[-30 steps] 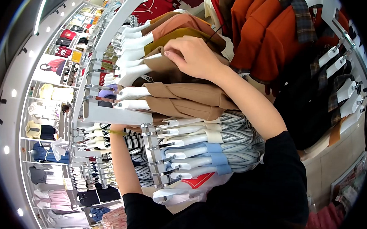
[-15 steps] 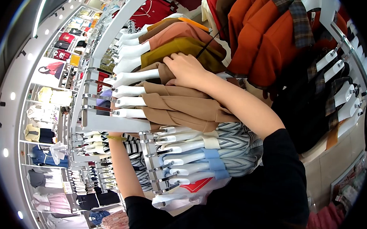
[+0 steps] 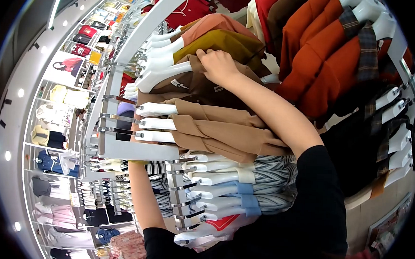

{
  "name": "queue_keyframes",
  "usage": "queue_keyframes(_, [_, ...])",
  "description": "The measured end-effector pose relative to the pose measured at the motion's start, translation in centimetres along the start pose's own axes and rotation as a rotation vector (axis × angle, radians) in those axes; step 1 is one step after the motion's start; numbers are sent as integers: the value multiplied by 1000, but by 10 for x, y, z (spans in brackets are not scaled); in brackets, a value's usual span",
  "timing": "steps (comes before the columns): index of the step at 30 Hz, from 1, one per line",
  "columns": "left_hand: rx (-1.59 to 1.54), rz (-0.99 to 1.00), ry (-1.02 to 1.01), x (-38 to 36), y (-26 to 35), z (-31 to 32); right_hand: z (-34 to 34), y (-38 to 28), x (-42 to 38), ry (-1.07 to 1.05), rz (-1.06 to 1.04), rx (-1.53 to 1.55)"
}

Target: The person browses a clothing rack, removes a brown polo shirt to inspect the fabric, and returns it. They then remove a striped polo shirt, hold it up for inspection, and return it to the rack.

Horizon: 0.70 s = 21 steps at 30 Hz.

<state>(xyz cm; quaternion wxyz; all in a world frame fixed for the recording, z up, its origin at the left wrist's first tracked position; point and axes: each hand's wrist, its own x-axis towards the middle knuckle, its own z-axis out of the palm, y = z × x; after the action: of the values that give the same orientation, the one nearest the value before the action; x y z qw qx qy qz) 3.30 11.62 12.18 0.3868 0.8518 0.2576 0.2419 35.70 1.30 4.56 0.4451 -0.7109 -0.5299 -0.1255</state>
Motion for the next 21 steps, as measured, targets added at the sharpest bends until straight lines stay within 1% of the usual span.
queue_keyframes(6, [74,4,1,-3,11,5,5,1,-2,23,-8,-5])
queue_keyframes(8, [93,2,-5,-4,14,7,4,0,-2,-41,23,-16])
queue_keyframes(12, [127,6,-15,-3,19,12,5,-1,-2,-33,30,-4])
queue_keyframes(15, [159,12,-25,-3,24,15,6,-5,-3,-82,60,-10])
queue_keyframes(20, [219,37,-42,-5,32,22,4,-7,-6,-67,59,33])
queue_keyframes(21, [235,46,-47,-5,33,24,-2,-8,-6,-113,50,46])
